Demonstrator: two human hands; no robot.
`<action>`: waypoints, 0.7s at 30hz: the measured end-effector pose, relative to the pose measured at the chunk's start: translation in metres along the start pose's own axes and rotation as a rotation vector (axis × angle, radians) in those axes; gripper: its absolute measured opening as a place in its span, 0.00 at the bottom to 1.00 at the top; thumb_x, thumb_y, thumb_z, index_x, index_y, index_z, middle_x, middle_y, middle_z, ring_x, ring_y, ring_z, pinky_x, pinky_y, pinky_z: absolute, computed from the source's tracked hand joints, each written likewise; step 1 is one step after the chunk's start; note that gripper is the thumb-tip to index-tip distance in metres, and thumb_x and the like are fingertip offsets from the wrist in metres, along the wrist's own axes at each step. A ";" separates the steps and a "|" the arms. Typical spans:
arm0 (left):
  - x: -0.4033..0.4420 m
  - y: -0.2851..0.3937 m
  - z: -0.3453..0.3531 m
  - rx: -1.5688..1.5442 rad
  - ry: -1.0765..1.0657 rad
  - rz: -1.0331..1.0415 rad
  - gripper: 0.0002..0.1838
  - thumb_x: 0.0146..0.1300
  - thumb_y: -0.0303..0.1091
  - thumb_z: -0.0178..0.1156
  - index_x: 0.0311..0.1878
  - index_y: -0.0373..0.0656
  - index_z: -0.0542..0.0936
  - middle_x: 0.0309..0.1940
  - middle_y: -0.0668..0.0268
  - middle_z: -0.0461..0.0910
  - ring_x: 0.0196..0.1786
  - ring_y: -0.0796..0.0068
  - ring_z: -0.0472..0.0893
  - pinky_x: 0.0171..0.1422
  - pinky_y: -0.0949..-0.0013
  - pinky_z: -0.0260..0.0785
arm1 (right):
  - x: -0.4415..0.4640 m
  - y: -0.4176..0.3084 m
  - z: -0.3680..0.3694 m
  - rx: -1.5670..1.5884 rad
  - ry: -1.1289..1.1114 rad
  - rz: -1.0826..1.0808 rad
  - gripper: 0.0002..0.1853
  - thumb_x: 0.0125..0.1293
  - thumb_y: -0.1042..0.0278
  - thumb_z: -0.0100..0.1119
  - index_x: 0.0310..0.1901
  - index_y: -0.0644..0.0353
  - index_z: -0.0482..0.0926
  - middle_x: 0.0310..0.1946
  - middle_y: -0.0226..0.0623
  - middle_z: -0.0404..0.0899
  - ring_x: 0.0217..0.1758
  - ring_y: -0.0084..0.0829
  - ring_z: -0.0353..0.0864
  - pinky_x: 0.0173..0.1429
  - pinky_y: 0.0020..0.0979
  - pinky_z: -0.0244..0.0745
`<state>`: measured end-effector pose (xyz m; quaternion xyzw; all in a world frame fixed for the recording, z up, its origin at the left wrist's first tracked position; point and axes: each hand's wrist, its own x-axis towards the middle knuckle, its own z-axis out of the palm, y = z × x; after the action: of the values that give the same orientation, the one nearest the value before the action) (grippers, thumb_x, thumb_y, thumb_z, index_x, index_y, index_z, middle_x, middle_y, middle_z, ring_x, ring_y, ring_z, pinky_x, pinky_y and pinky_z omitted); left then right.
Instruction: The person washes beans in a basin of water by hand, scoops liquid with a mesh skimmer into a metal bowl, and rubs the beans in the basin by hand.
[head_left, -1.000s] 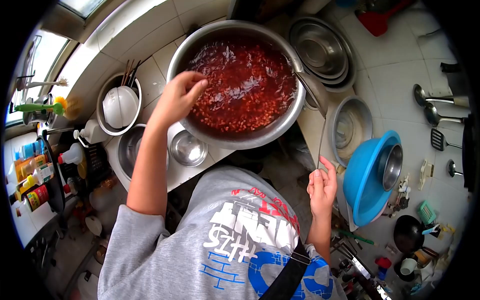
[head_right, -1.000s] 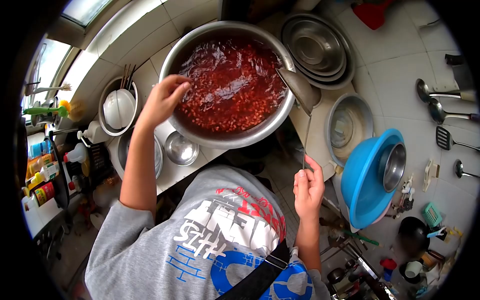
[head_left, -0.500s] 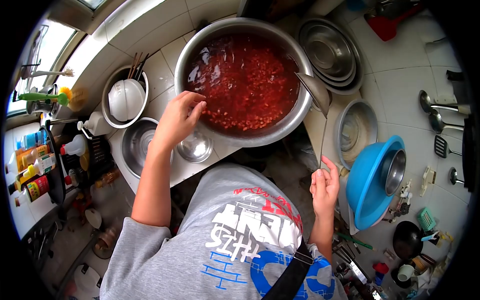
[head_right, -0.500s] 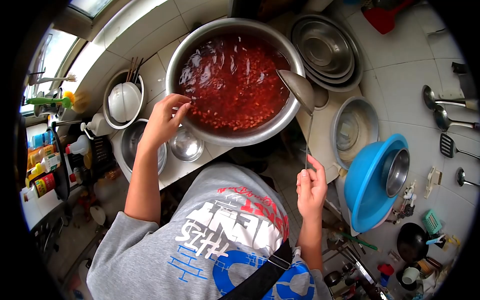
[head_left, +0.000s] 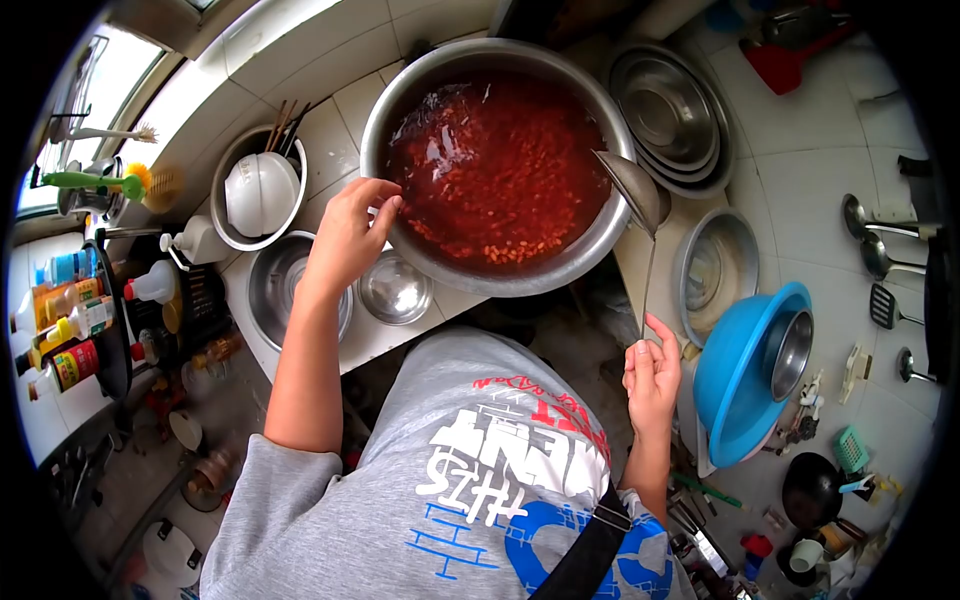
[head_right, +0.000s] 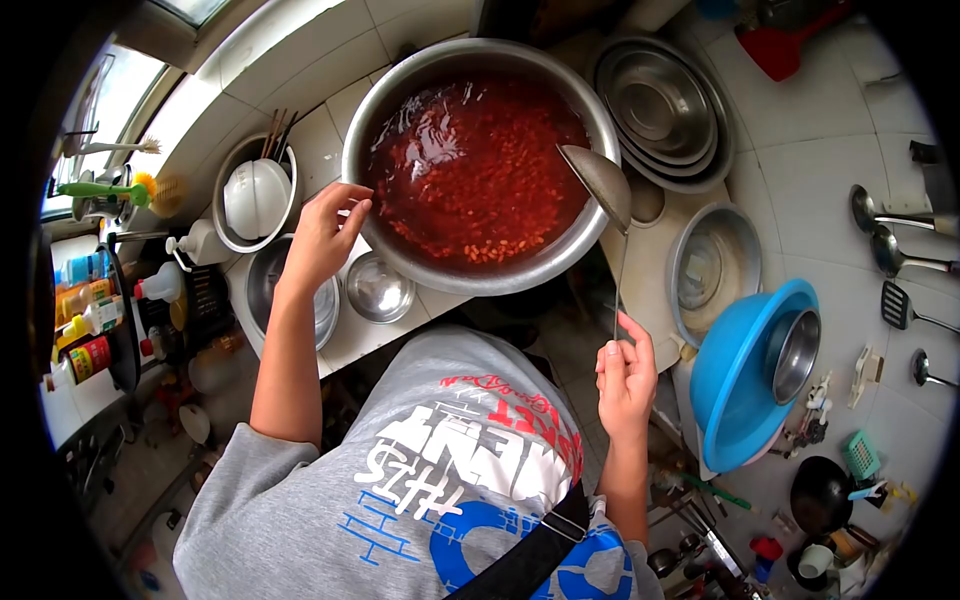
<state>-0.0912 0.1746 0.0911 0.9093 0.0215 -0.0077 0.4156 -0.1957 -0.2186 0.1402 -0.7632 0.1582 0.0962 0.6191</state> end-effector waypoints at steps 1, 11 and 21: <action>-0.001 -0.001 0.002 0.001 -0.001 0.006 0.10 0.71 0.31 0.60 0.49 0.34 0.83 0.43 0.54 0.83 0.43 0.62 0.85 0.48 0.64 0.79 | 0.001 0.000 0.000 0.000 -0.001 -0.001 0.20 0.78 0.70 0.49 0.67 0.64 0.67 0.26 0.28 0.73 0.22 0.11 0.62 0.24 0.16 0.55; -0.001 0.012 0.074 0.192 -0.565 0.103 0.16 0.72 0.42 0.55 0.44 0.38 0.85 0.40 0.47 0.84 0.45 0.45 0.84 0.52 0.50 0.76 | 0.004 -0.003 0.003 0.014 -0.023 -0.001 0.20 0.78 0.71 0.48 0.68 0.64 0.66 0.27 0.28 0.73 0.22 0.11 0.61 0.24 0.16 0.54; 0.054 0.018 0.172 0.551 -0.985 -0.035 0.30 0.76 0.57 0.43 0.68 0.47 0.77 0.70 0.58 0.72 0.73 0.53 0.71 0.71 0.42 0.66 | 0.000 -0.003 0.002 0.017 0.017 0.026 0.20 0.78 0.71 0.48 0.68 0.64 0.67 0.27 0.28 0.72 0.22 0.11 0.61 0.24 0.15 0.55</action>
<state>-0.0359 0.0346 -0.0101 0.8727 -0.1627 -0.4435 0.1236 -0.1944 -0.2160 0.1427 -0.7566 0.1742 0.0961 0.6229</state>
